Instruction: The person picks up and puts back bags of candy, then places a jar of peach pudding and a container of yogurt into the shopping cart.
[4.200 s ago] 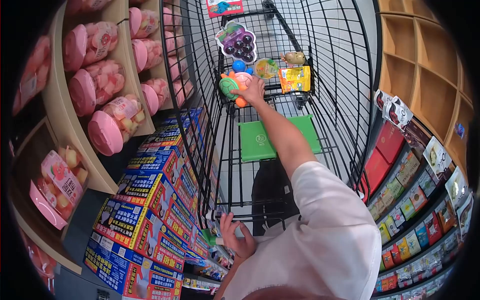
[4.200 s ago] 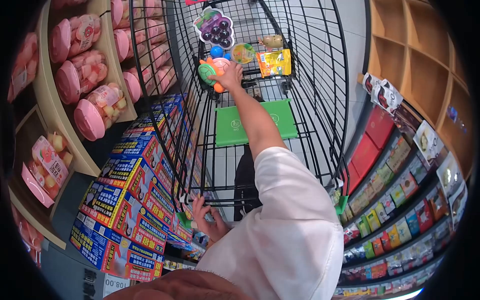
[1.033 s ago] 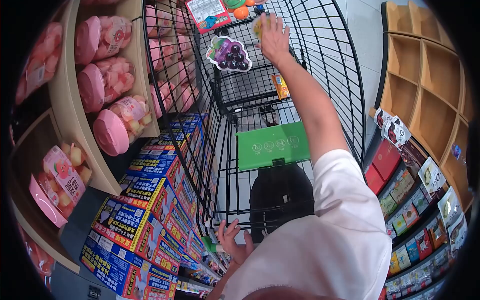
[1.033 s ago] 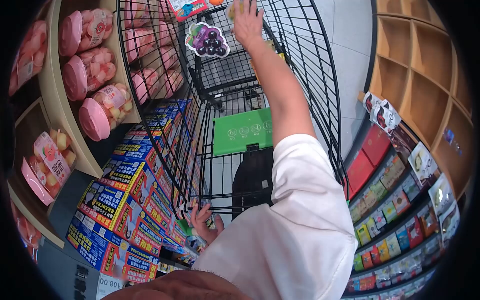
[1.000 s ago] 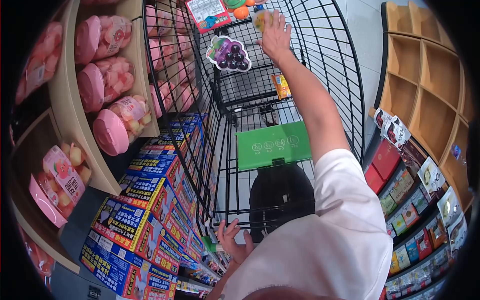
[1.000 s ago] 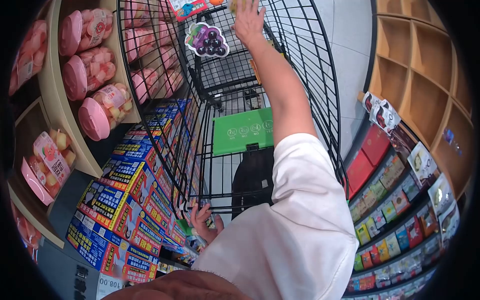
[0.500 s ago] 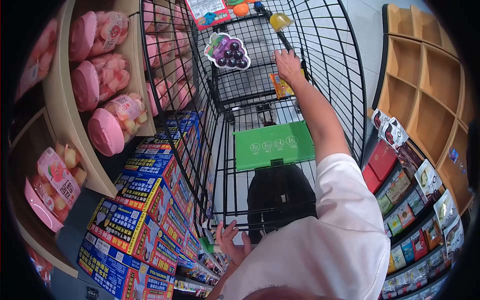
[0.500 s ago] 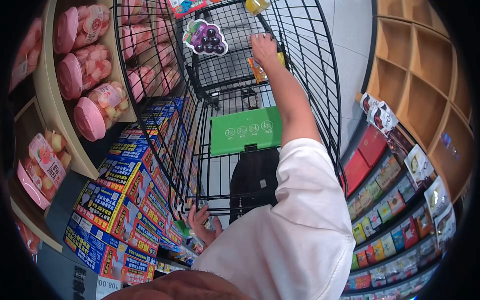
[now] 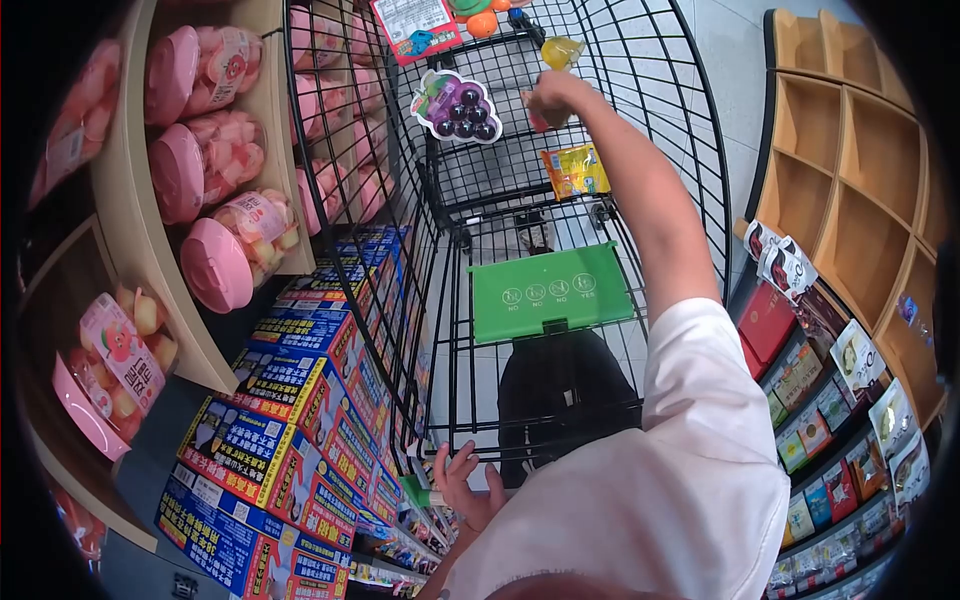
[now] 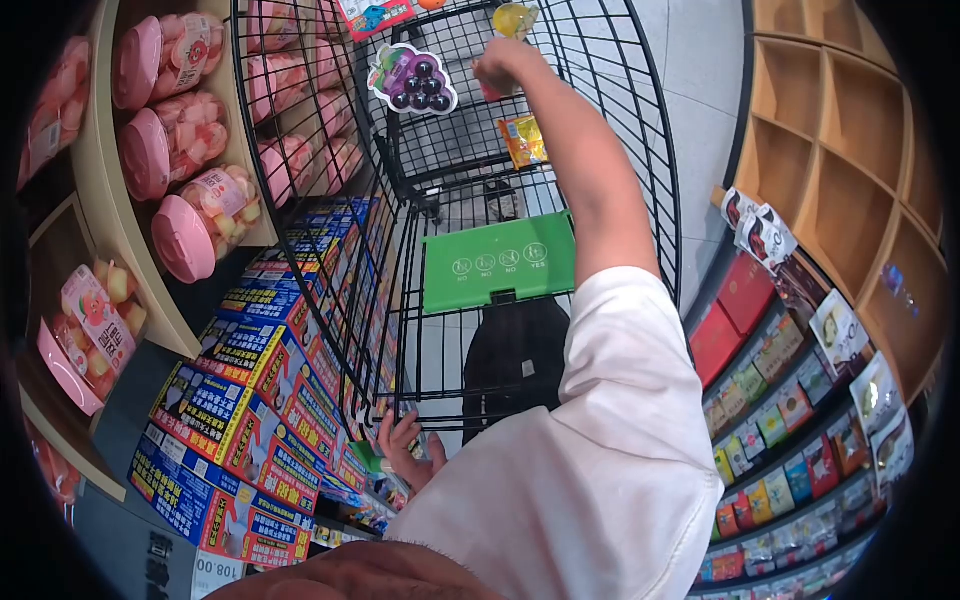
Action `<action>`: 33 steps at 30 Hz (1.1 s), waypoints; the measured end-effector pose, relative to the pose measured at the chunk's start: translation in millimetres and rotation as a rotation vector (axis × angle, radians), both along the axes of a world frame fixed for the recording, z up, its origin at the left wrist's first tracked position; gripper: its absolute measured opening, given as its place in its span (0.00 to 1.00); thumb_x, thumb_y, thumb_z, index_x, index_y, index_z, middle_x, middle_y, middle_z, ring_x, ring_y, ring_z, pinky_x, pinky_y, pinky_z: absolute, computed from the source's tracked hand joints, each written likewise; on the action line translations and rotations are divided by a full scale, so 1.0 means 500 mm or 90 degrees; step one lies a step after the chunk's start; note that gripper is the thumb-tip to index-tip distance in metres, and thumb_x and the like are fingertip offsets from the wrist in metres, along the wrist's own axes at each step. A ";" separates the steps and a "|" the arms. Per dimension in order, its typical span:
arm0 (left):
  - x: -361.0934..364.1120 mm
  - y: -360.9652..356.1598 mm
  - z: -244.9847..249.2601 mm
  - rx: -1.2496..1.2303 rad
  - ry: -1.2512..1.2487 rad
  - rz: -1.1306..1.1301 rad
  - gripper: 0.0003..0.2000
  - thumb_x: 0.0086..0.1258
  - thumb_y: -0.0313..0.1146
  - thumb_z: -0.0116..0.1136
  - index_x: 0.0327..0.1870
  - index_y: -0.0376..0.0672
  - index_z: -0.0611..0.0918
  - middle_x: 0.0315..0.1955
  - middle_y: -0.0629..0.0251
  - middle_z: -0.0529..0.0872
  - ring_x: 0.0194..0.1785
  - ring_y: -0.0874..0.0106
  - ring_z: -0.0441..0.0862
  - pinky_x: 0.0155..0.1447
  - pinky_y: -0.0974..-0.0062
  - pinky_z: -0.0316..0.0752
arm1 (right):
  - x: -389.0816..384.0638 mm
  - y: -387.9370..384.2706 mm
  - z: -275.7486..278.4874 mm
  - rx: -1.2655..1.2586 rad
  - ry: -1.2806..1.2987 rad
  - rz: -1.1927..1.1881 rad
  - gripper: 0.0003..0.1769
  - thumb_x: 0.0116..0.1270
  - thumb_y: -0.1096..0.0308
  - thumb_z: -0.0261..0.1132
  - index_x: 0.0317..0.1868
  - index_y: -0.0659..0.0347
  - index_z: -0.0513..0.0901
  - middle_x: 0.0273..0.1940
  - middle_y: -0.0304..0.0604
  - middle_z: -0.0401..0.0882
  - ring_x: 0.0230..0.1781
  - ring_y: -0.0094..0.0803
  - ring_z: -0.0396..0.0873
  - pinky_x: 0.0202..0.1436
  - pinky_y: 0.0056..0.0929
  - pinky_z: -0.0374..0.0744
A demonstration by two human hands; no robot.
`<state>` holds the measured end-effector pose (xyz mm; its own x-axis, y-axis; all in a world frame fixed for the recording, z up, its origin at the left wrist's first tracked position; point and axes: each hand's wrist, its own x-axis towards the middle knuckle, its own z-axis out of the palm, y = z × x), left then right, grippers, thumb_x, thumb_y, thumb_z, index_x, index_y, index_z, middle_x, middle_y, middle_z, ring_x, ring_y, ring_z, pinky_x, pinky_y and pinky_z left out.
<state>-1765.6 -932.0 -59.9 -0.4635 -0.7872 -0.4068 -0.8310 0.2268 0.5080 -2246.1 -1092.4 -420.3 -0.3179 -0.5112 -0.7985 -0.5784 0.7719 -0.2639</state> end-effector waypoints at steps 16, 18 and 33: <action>-0.007 -0.004 0.002 -0.017 -0.003 -0.022 0.17 0.56 0.18 0.61 0.47 0.38 0.74 0.50 0.50 0.85 0.68 0.48 0.69 0.72 0.49 0.57 | 0.059 0.109 0.014 -0.272 0.162 -0.178 0.14 0.64 0.68 0.61 0.51 0.56 0.77 0.46 0.51 0.83 0.52 0.50 0.82 0.51 0.49 0.80; -0.007 -0.002 -0.002 -0.006 0.016 -0.010 0.16 0.56 0.16 0.60 0.46 0.37 0.74 0.50 0.47 0.84 0.70 0.51 0.67 0.73 0.49 0.53 | 0.108 0.198 -0.079 -0.229 0.127 0.023 0.23 0.63 0.68 0.64 0.60 0.54 0.74 0.55 0.48 0.79 0.61 0.48 0.77 0.55 0.50 0.79; -0.008 0.001 0.000 -0.026 -0.002 -0.027 0.17 0.55 0.18 0.62 0.46 0.39 0.76 0.50 0.52 0.86 0.68 0.48 0.70 0.72 0.49 0.59 | 0.151 0.241 -0.095 -0.020 0.129 0.230 0.15 0.66 0.62 0.62 0.52 0.48 0.84 0.49 0.47 0.84 0.54 0.40 0.81 0.63 0.48 0.73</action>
